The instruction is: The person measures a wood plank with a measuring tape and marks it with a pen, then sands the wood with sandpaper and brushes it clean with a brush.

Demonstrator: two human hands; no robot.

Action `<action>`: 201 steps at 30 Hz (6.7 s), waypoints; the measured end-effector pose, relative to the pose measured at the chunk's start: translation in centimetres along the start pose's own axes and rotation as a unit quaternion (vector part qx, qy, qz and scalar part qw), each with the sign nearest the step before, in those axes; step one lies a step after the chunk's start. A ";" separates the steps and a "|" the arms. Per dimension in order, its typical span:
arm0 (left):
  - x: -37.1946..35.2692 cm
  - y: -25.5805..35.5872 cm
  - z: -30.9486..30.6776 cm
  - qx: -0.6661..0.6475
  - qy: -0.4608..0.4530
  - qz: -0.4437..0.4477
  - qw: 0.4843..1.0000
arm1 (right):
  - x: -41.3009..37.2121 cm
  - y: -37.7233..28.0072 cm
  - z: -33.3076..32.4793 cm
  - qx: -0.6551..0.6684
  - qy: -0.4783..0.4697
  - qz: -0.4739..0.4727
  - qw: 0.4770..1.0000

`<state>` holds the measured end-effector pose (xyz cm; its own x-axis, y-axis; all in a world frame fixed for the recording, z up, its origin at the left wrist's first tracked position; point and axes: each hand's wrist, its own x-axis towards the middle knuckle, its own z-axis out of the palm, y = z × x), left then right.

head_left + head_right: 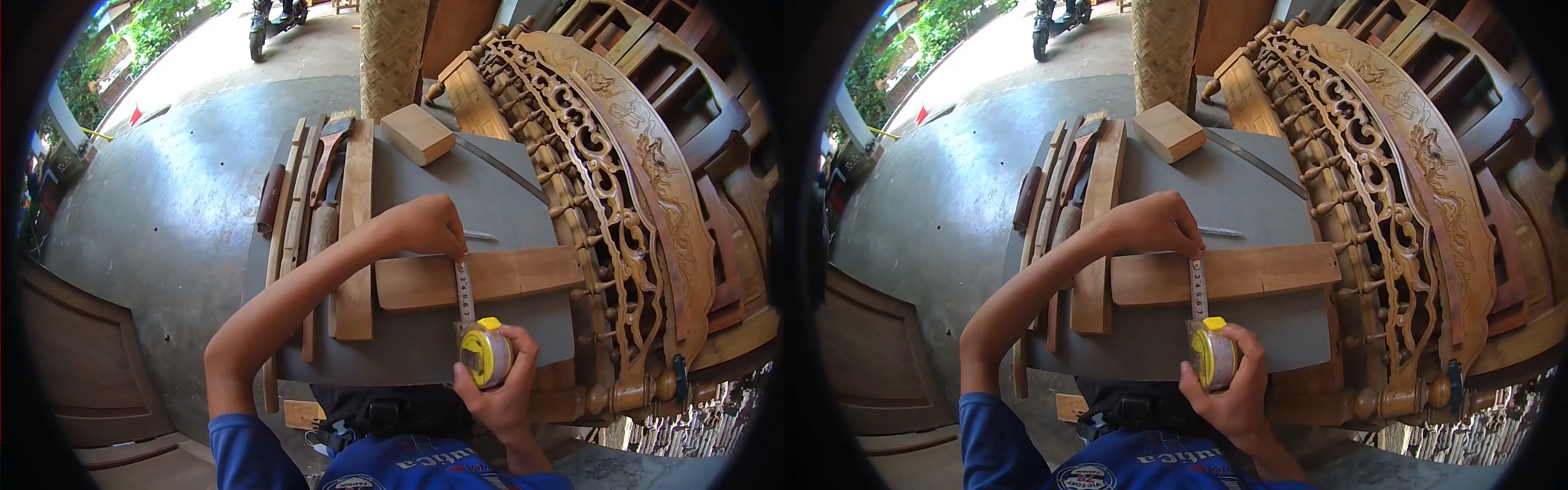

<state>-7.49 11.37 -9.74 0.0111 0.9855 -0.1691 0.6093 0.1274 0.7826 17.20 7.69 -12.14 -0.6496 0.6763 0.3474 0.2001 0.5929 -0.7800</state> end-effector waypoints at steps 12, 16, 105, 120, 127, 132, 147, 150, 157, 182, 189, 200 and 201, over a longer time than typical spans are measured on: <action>-0.1 0.3 0.0 0.012 -0.004 -0.028 1.000 | 1.8 0.3 1.2 -0.010 0.032 -0.001 0.999; 0.0 0.0 0.2 0.018 0.001 -0.020 1.000 | 1.7 0.6 1.4 0.006 0.034 -0.001 0.999; -4.8 0.4 2.1 0.354 0.143 0.036 0.924 | 14.1 8.8 -4.4 -0.239 -0.054 -0.169 0.955; -6.3 1.4 2.6 0.342 0.246 0.038 0.906 | 15.3 8.6 -6.6 -0.101 0.138 -0.171 0.970; -5.3 0.6 4.1 0.283 0.191 0.031 0.939 | 16.1 11.1 -6.5 -0.056 -0.012 -0.196 0.979; -4.3 1.4 5.4 0.315 0.177 0.022 0.932 | 16.2 10.9 -7.0 -0.039 -0.141 -0.151 0.978; -1.9 1.1 6.4 0.291 0.216 0.024 0.932 | 21.6 11.2 -8.7 -0.136 -0.202 -0.119 0.963; -2.1 1.3 6.5 0.290 0.216 0.023 0.932 | 20.1 12.6 -7.6 -0.179 -0.143 -0.209 0.951; -2.1 1.3 6.7 0.290 0.223 0.021 0.931 | 15.8 10.0 -4.1 -0.340 -0.177 -0.208 0.900; -1.7 1.2 6.9 0.194 0.264 0.048 0.944 | 18.1 14.3 -4.9 -0.317 -0.031 -0.252 0.914; -1.9 1.2 6.6 0.196 0.275 0.046 0.940 | 16.9 12.3 -4.2 -0.343 -0.075 -0.286 0.892; -2.2 2.4 6.5 0.199 0.255 0.029 0.946 | 18.6 15.9 -5.8 -0.353 -0.011 -0.178 0.919; -2.1 2.4 6.6 0.203 0.256 0.026 0.945 | 19.3 17.4 -6.0 -0.296 0.064 -0.136 0.943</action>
<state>-0.86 8.87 -11.48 -0.2714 0.9277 0.2564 0.8739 0.1259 0.4695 12.55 33.66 -15.91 -0.6491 0.4887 0.5830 0.4374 0.8668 -0.2396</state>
